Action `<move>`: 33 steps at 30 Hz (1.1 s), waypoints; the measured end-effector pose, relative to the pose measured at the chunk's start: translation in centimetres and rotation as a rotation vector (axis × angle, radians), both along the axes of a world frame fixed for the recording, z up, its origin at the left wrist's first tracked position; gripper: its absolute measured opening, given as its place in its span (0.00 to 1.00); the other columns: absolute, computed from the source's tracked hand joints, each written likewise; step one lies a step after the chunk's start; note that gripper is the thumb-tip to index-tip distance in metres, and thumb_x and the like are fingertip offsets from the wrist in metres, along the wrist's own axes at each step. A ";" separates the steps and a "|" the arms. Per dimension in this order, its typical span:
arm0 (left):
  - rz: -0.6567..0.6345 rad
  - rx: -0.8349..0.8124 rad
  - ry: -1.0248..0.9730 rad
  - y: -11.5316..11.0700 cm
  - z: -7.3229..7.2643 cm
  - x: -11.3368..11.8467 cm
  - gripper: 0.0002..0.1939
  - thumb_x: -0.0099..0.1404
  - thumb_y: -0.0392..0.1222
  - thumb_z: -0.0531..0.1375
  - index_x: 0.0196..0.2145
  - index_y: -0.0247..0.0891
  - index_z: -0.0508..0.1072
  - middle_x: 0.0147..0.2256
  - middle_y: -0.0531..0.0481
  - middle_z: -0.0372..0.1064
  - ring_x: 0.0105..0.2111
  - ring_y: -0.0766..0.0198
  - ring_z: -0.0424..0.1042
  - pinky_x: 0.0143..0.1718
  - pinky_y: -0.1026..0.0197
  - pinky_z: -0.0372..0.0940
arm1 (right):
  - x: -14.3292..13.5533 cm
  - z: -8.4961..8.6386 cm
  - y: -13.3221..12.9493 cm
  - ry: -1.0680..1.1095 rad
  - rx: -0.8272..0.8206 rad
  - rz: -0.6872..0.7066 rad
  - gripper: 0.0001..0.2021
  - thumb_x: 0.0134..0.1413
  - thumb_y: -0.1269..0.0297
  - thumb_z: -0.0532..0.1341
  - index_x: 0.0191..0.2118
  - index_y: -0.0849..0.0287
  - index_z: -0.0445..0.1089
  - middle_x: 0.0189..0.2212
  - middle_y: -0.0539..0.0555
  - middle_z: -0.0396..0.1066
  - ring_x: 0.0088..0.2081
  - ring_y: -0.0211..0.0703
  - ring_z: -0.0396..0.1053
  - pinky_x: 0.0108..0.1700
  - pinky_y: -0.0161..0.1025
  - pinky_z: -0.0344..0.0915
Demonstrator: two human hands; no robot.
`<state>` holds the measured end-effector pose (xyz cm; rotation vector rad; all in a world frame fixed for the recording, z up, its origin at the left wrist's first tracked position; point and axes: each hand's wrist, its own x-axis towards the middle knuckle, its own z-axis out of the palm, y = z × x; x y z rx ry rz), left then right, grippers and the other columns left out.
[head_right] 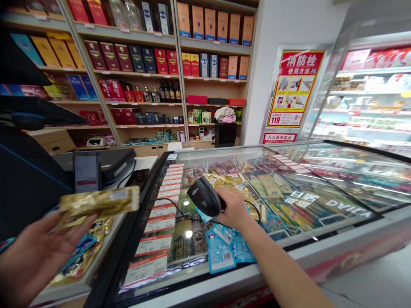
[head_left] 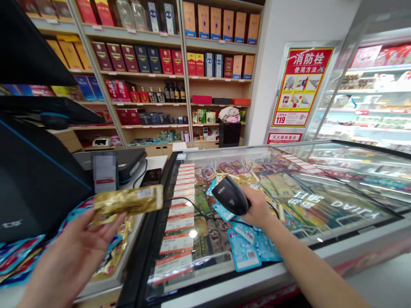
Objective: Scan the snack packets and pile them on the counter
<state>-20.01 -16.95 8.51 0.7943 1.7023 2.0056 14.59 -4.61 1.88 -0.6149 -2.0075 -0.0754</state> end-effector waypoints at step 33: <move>-0.193 0.020 0.117 9.9 -6.3 8.1 0.15 0.51 0.51 0.64 0.32 0.40 0.68 0.28 0.52 0.72 0.25 0.65 0.70 0.24 0.65 0.63 | -0.6 0.0 -0.9 -0.505 -0.197 0.013 0.18 0.44 0.63 0.63 0.45 0.55 0.71 0.35 0.52 0.77 0.35 0.44 0.75 0.35 0.37 0.64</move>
